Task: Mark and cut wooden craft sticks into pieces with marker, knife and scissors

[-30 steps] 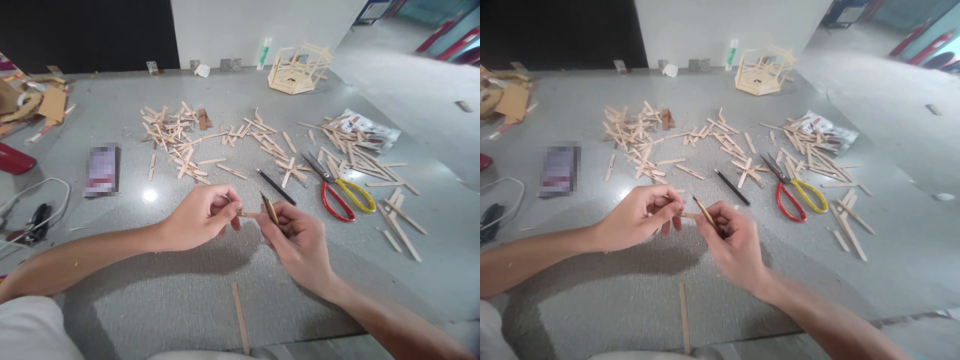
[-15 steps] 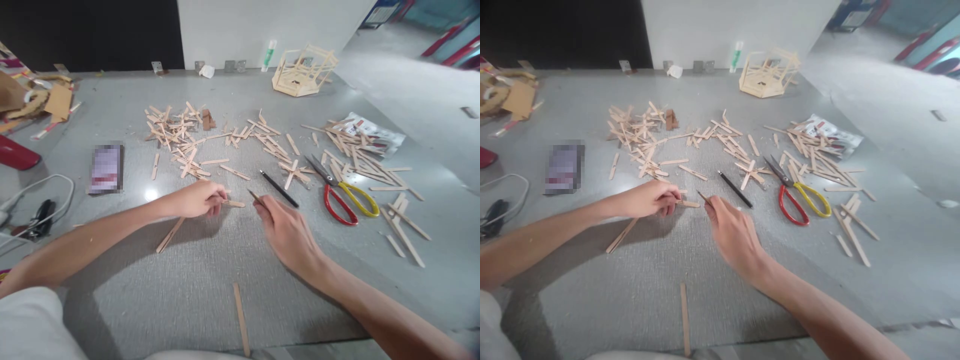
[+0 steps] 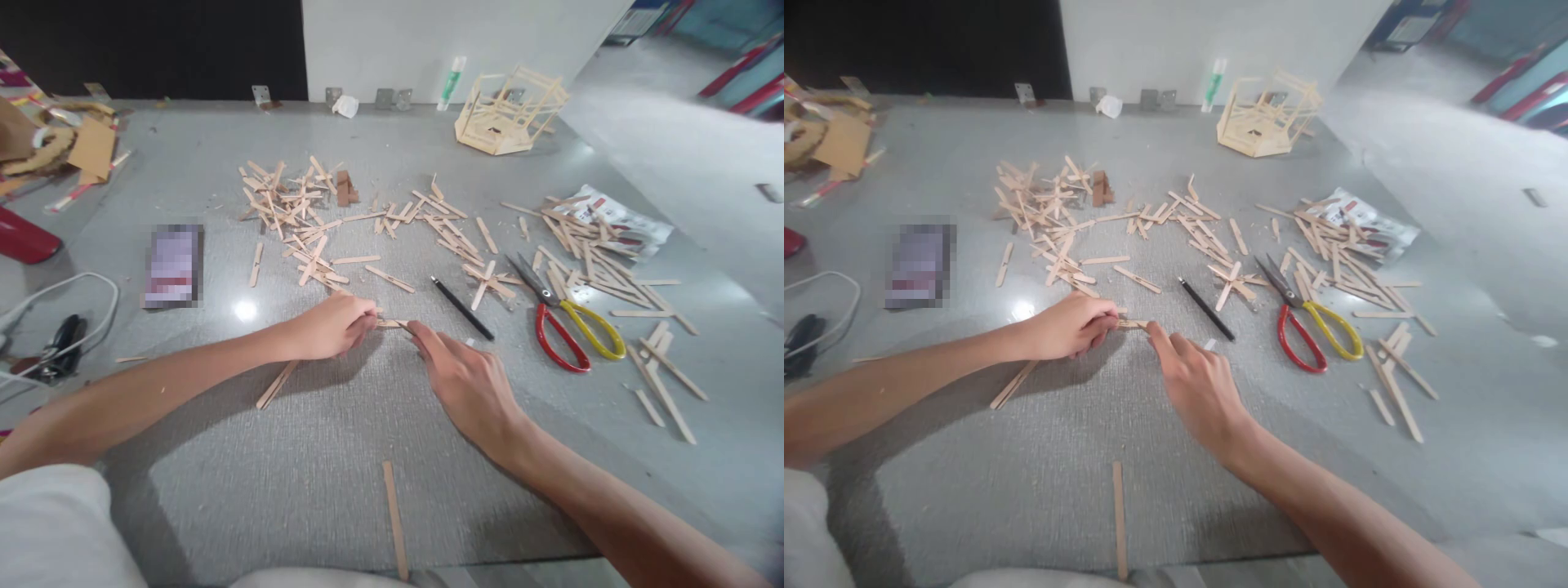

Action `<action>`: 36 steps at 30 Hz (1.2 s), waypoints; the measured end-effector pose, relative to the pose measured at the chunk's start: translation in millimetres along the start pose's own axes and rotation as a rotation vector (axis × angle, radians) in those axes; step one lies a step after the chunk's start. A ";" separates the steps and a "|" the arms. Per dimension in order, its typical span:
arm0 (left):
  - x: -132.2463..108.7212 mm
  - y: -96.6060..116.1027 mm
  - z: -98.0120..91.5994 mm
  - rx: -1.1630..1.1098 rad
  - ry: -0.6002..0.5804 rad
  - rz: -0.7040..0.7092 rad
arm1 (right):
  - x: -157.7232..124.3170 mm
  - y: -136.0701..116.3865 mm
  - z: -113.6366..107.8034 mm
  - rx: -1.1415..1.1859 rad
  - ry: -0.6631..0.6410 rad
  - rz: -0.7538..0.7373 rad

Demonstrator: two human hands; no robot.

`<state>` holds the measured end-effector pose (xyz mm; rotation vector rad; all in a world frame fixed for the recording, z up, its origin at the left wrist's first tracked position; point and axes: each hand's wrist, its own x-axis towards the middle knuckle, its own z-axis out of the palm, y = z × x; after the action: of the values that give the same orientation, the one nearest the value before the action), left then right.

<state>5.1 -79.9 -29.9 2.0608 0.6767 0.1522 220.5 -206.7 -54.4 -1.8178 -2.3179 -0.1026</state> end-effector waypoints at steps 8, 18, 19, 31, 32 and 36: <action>-0.5 -0.8 1.7 0.073 0.023 0.053 | -0.1 4.2 7.2 -0.106 0.023 -0.060; -1.1 -1.0 3.3 0.092 0.023 0.045 | 3.0 1.5 6.5 -0.152 0.039 -0.085; -1.3 -0.8 3.3 0.094 0.021 0.042 | 3.2 0.7 5.4 -0.166 0.037 -0.089; -0.4 -4.8 7.0 0.191 0.045 0.085 | 8.9 -10.6 -10.8 -0.191 -0.216 -0.012; -0.7 -4.6 7.6 0.196 0.047 0.079 | 8.8 -11.2 -10.7 -0.164 -0.222 0.008; -2.0 -1.1 8.4 0.174 0.014 0.032 | 9.6 -12.4 -10.1 0.074 -0.185 0.067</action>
<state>6.1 -86.7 -35.2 2.2398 0.6860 0.1299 207.4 -202.3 -41.8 -1.9405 -2.3418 0.1665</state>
